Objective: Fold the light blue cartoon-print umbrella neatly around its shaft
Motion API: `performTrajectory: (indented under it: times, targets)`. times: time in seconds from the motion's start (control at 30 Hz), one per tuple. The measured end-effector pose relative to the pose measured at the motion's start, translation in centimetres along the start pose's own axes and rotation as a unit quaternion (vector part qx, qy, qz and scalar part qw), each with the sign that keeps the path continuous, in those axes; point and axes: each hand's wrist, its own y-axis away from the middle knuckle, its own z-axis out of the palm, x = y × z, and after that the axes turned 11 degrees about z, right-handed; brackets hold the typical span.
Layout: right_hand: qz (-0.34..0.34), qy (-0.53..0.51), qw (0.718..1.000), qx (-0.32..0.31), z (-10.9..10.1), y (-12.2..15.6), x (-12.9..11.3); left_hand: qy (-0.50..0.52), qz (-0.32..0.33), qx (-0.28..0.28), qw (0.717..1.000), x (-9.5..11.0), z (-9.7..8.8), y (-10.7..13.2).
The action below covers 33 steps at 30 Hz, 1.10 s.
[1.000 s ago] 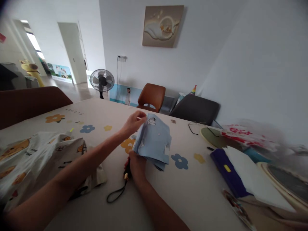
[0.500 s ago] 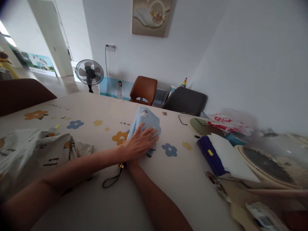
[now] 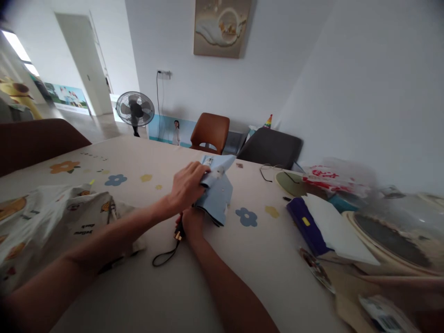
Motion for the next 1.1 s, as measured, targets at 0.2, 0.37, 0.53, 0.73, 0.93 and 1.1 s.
performTrajectory:
  times: [0.2, 0.37, 0.53, 0.73, 0.93, 1.1]
  targets:
    - [0.061, -0.073, 0.995, 0.002, 0.0, 0.5, 1.4, 0.157, -0.236, 0.125, 0.951, -2.8, -0.5, 1.0]
    - [0.068, -0.065, 0.995, -0.019, -0.2, 0.3, 1.1, 0.295, -0.327, 0.223, 0.87, -4.8, -0.8, 2.6]
    - [0.044, -0.08, 0.991, -0.097, -0.9, 0.2, 1.5, 0.398, -0.446, 0.264, 0.757, -6.8, 0.4, 3.7]
    - [0.051, -0.136, 0.973, -0.18, -1.5, 0.1, 1.2, 0.395, -0.445, 0.278, 0.754, -7.5, 1.1, 4.1]
    - [0.123, -0.157, 0.961, -0.189, -1.8, 0.1, 0.5, 0.377, -0.466, 0.273, 0.753, -7.3, 0.6, 4.1]
    - [0.097, -0.162, 0.972, -0.14, -1.6, -0.3, 0.8, 0.336, -0.422, 0.251, 0.804, -7.1, 0.1, 4.1]
